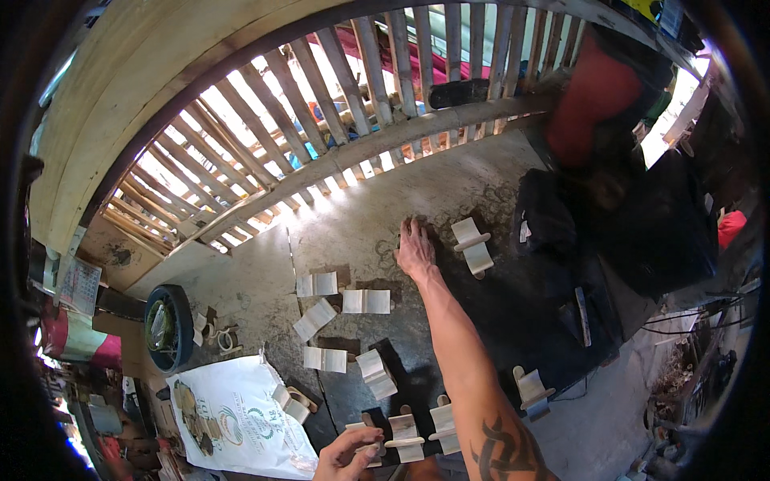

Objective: The person assembles small curved wooden pieces by hand, joining them into pairs and arranging them on a workbench. The person repeatedly picks up pieces, aligns them, and places the assembled units in rows on the table.

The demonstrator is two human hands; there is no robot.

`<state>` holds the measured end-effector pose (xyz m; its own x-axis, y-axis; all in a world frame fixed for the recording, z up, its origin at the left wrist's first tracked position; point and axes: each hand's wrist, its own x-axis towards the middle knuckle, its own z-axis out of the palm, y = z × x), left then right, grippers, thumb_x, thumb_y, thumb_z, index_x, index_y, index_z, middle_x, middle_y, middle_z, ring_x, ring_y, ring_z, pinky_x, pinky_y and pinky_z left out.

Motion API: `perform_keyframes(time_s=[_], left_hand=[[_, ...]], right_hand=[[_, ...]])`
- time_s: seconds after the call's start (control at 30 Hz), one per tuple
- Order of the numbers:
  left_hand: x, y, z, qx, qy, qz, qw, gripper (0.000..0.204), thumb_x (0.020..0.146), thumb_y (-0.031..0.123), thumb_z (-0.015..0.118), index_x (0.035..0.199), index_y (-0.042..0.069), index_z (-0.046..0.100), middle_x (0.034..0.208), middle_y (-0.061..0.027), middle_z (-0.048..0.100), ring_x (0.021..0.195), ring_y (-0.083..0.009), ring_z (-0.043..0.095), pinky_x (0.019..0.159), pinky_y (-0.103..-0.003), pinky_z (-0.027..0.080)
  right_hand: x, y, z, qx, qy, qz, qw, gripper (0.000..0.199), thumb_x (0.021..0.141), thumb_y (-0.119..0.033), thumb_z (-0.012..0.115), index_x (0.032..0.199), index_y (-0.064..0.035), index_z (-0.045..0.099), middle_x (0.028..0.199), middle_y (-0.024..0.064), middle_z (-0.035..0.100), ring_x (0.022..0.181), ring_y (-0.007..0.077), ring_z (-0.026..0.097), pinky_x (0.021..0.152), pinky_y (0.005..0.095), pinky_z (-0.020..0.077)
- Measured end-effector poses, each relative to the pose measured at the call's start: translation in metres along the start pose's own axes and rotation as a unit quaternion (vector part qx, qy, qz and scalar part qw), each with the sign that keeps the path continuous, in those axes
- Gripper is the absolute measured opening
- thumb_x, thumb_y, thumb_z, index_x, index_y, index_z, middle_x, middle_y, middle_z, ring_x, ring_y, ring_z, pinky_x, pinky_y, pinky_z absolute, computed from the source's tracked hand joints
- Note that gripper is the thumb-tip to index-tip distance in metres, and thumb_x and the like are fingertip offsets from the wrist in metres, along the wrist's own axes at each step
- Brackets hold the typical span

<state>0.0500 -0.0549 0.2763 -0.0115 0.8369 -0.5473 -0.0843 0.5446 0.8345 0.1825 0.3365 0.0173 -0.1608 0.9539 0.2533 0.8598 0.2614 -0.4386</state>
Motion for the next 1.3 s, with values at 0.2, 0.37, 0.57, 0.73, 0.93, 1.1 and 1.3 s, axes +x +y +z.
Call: perform_keyframes(time_s=[0.2, 0.37, 0.57, 0.73, 0.93, 1.1, 1.3], left_hand=[[-0.013, -0.012, -0.010, -0.017, 0.042, -0.011, 0.999, 0.029, 0.102, 0.010, 0.066, 0.128, -0.002, 0.068, 0.122, -0.0066, 0.067, 0.108, -0.0158, 0.065, 0.095, -0.031, 0.052], [-0.012, -0.009, -0.033, -0.020, 0.050, 0.046, 0.997, 0.028, 0.100, 0.007, 0.065, 0.126, -0.002, 0.069, 0.117, -0.0098, 0.072, 0.108, -0.0190, 0.068, 0.096, -0.034, 0.053], [-0.010, -0.006, -0.063, 0.009, 0.004, 0.027, 1.000, 0.026, 0.101, 0.004, 0.066, 0.125, -0.007, 0.068, 0.116, -0.0108, 0.073, 0.111, -0.0203, 0.068, 0.103, -0.033, 0.050], [0.012, -0.001, -0.067, 0.113, -0.116, 0.034, 0.986, 0.029, 0.103, 0.009, 0.066, 0.128, -0.005, 0.067, 0.117, -0.0088, 0.073, 0.109, -0.0150, 0.067, 0.097, -0.031, 0.053], [0.032, -0.021, -0.030, 0.256, -0.195, 0.196, 0.926, 0.039, 0.097, 0.006, 0.070, 0.136, 0.002, 0.067, 0.127, -0.0140, 0.071, 0.113, -0.0231, 0.071, 0.098, -0.038, 0.057], [-0.002, -0.051, 0.030, 0.187, -0.213, 0.235, 0.930, 0.040, 0.092, 0.010, 0.070, 0.130, -0.001, 0.065, 0.115, -0.0204, 0.065, 0.114, -0.0370, 0.065, 0.097, -0.046, 0.053], [-0.069, -0.102, 0.056, 0.113, -0.122, 0.303, 0.938, 0.020, 0.095, 0.021, 0.067, 0.098, 0.002, 0.073, 0.087, -0.0204, 0.071, 0.084, -0.0384, 0.069, 0.075, -0.048, 0.055]], right_hand=[[0.000, -0.010, -0.018, 0.038, -0.175, 0.041, 0.983, 0.022, 0.093, -0.010, 0.066, 0.111, 0.0020, 0.066, 0.119, 0.0253, 0.065, 0.110, 0.0462, 0.065, 0.094, 0.0534, 0.0542], [-0.087, -0.031, -0.146, 0.197, -0.117, 0.021, 0.973, 0.012, 0.092, -0.006, 0.066, 0.102, 0.0000, 0.068, 0.102, 0.0192, 0.068, 0.096, 0.0426, 0.067, 0.083, 0.0495, 0.0537], [-0.281, -0.036, -0.360, 0.382, -0.243, 0.251, 0.856, 0.008, 0.096, -0.010, 0.073, 0.098, -0.0031, 0.070, 0.084, 0.0004, 0.065, 0.078, 0.0094, 0.059, 0.071, 0.0292, 0.0487], [-0.471, -0.017, -0.401, 0.338, -0.294, 0.419, 0.790, 0.025, 0.093, -0.016, 0.078, 0.112, -0.0008, 0.073, 0.092, 0.0098, 0.071, 0.083, 0.0196, 0.066, 0.076, 0.0345, 0.0533], [-0.645, -0.001, -0.325, 0.148, -0.205, 0.523, 0.814, 0.039, 0.093, -0.012, 0.071, 0.130, -0.0012, 0.070, 0.131, 0.0203, 0.070, 0.123, 0.0314, 0.068, 0.098, 0.0432, 0.0548], [-0.659, -0.008, -0.285, 0.044, -0.422, 0.360, 0.831, 0.037, 0.091, -0.031, 0.073, 0.107, 0.0027, 0.074, 0.090, 0.0228, 0.075, 0.084, 0.0360, 0.071, 0.076, 0.0493, 0.0543], [-0.616, -0.001, -0.273, 0.116, -0.513, 0.332, 0.784, 0.038, 0.091, -0.031, 0.070, 0.107, 0.0034, 0.074, 0.090, 0.0230, 0.075, 0.083, 0.0347, 0.071, 0.076, 0.0496, 0.0543]])
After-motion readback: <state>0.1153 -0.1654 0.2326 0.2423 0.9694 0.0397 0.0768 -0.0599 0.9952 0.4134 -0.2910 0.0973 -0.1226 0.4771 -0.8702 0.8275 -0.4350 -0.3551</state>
